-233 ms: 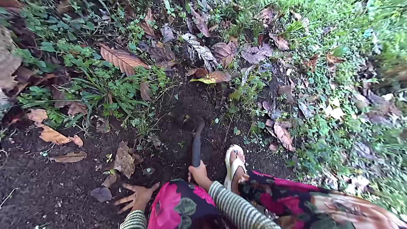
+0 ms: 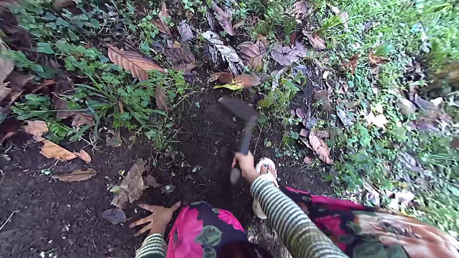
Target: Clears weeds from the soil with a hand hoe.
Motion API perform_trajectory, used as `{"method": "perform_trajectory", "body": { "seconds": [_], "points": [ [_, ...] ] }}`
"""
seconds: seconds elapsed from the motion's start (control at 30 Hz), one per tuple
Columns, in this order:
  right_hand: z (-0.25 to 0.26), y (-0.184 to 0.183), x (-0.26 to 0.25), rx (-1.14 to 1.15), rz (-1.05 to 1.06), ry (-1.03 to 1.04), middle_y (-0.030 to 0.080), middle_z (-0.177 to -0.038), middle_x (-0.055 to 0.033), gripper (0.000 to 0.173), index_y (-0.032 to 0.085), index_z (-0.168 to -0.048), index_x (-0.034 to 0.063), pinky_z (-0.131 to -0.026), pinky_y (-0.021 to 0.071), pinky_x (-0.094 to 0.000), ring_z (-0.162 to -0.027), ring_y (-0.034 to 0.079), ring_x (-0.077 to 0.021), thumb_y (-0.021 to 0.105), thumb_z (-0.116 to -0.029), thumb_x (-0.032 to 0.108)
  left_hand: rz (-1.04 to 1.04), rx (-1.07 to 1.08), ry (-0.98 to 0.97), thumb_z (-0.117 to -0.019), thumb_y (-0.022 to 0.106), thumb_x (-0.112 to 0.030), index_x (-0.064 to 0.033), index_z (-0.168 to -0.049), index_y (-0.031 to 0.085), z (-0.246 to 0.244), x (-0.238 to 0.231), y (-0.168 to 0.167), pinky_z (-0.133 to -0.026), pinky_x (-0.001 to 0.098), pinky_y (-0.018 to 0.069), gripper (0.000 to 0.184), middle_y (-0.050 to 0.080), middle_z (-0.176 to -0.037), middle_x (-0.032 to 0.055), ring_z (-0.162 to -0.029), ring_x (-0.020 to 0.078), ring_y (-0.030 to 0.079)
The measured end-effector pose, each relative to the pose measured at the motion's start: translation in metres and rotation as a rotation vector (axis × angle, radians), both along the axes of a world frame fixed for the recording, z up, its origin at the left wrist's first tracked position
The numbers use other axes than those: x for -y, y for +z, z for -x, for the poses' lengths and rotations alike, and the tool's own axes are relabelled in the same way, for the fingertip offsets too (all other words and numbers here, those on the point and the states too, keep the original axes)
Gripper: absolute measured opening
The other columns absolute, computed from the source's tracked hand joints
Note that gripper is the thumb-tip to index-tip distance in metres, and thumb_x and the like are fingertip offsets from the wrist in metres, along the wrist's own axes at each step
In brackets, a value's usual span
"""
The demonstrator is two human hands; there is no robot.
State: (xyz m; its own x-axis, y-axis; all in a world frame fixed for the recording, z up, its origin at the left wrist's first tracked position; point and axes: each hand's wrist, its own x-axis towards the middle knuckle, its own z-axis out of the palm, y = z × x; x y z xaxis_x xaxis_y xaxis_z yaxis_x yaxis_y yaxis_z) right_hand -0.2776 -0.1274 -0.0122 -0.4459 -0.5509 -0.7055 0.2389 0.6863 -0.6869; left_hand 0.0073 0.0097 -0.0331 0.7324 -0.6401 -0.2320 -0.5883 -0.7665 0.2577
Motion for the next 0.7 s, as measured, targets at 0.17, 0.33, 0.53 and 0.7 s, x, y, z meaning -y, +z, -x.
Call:
{"method": "perform_trajectory", "body": {
  "seconds": [0.17, 0.33, 0.53, 0.7],
  "points": [
    [-0.047, -0.038, -0.036, 0.0, -0.044, 0.001, 0.062, -0.068, -0.0141, 0.045, 0.043, -0.131, -0.0058, -0.053, 0.0575, -0.0398, -0.053, 0.063, -0.0232, 0.063, -0.0915, 0.002, -0.689, -0.181, 0.035, -0.0565, 0.086, -0.077, -0.0196, -0.161, -0.026, -0.037, -0.005, -0.073, -0.112, 0.0815, 0.0143, 0.163, -0.014, -0.164, 0.0392, -0.148, 0.0668, 0.004],
    [-0.061, -0.017, -0.101, 0.022, -0.281, 0.447, 0.065, -0.077, -0.0139, 0.056, 0.046, -0.138, -0.0005, -0.053, 0.0597, -0.0394, -0.056, 0.066, -0.0228, 0.07, -0.0878, 0.003, -0.684, -0.177, 0.017, -0.0566, 0.084, -0.078, -0.0157, -0.162, -0.022, -0.034, -0.005, -0.071, -0.112, 0.0823, 0.011, 0.162, -0.013, -0.163, 0.0415, -0.146, 0.0702, 0.003],
    [-0.058, 0.009, 0.105, -0.018, 0.2, 0.062, 0.061, -0.069, -0.0104, 0.029, 0.047, -0.123, -0.0045, -0.055, 0.0578, -0.037, -0.053, 0.061, -0.0194, 0.059, -0.0972, 0.003, -0.705, -0.272, 0.036, -0.0578, 0.087, -0.074, -0.015, -0.16, -0.028, -0.036, 0.003, -0.066, -0.111, 0.084, 0.0066, 0.164, -0.025, -0.161, 0.0382, -0.147, 0.0691, -0.004],
    [-0.131, -0.025, 0.121, -0.09, 0.11, 0.249, 0.065, -0.078, -0.0148, 0.052, 0.045, -0.133, -0.0026, -0.059, 0.0557, -0.0434, -0.061, 0.063, -0.0241, 0.066, -0.0868, 0.01, -0.713, -0.322, 0.061, -0.0605, 0.088, -0.071, -0.0131, -0.159, -0.028, -0.032, 0.009, -0.05, -0.113, 0.0825, 0.005, 0.163, -0.029, -0.16, 0.0383, -0.147, 0.0683, -0.007]
  ]
}}
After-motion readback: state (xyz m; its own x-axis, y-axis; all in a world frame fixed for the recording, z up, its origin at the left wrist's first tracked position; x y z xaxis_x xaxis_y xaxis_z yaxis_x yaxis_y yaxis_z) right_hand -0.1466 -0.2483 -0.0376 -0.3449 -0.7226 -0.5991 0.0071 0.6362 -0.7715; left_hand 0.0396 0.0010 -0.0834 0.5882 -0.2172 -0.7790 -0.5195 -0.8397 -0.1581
